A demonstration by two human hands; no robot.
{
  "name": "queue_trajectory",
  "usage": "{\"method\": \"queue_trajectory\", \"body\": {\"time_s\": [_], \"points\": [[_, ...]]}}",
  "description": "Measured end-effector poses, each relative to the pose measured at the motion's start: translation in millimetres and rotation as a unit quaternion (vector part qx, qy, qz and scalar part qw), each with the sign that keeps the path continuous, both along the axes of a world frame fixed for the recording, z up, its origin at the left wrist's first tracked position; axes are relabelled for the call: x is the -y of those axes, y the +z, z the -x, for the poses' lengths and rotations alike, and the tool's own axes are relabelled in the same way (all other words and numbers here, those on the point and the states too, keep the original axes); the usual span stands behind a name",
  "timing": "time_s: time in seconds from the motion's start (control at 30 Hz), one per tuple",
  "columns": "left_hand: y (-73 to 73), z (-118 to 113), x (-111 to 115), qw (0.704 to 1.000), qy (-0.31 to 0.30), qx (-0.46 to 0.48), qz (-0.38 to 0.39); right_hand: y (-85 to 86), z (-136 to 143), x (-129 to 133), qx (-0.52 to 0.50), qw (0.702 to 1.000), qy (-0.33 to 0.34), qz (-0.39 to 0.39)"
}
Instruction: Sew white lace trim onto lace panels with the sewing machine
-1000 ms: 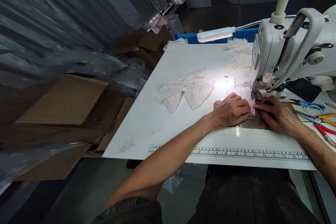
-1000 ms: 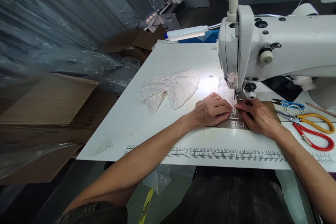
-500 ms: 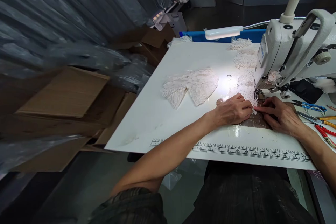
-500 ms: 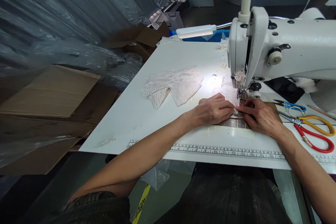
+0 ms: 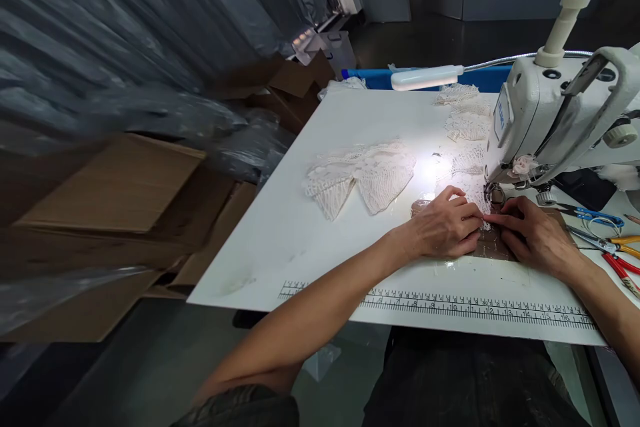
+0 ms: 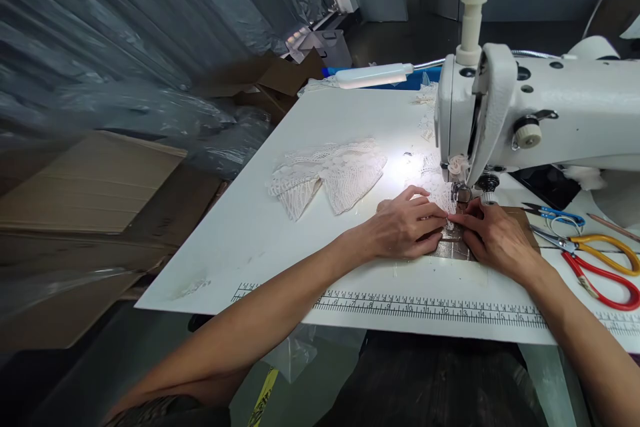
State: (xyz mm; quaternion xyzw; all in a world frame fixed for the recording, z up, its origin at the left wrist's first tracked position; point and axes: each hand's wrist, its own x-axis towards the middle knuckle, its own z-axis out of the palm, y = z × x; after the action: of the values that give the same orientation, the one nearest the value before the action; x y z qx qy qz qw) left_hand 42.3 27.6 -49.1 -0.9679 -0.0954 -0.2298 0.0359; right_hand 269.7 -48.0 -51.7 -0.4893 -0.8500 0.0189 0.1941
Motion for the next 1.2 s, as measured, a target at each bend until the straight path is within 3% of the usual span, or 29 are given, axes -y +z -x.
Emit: {"method": "queue_trajectory", "body": {"time_s": [0.57,0.73,1.0,1.2], "points": [[-1.9,2.0,-4.5,0.998,0.037,-0.044,0.04,3.1,9.1,-7.9,0.113,0.988,-0.099,0.02],[-1.2,2.2,-4.5,0.996,0.042,-0.048,0.058,4.9,5.6,-4.3,0.093,0.995,-0.048,0.003],[-0.5,0.5,-8.1,0.989,0.073,-0.07,0.107,4.7,9.9,-7.7,0.102,0.992,-0.077,0.009],[0.8,-0.8,-9.2,0.986,0.09,-0.069,0.126,10.4,4.7,-7.3,0.015,0.996,-0.072,0.054]]}}
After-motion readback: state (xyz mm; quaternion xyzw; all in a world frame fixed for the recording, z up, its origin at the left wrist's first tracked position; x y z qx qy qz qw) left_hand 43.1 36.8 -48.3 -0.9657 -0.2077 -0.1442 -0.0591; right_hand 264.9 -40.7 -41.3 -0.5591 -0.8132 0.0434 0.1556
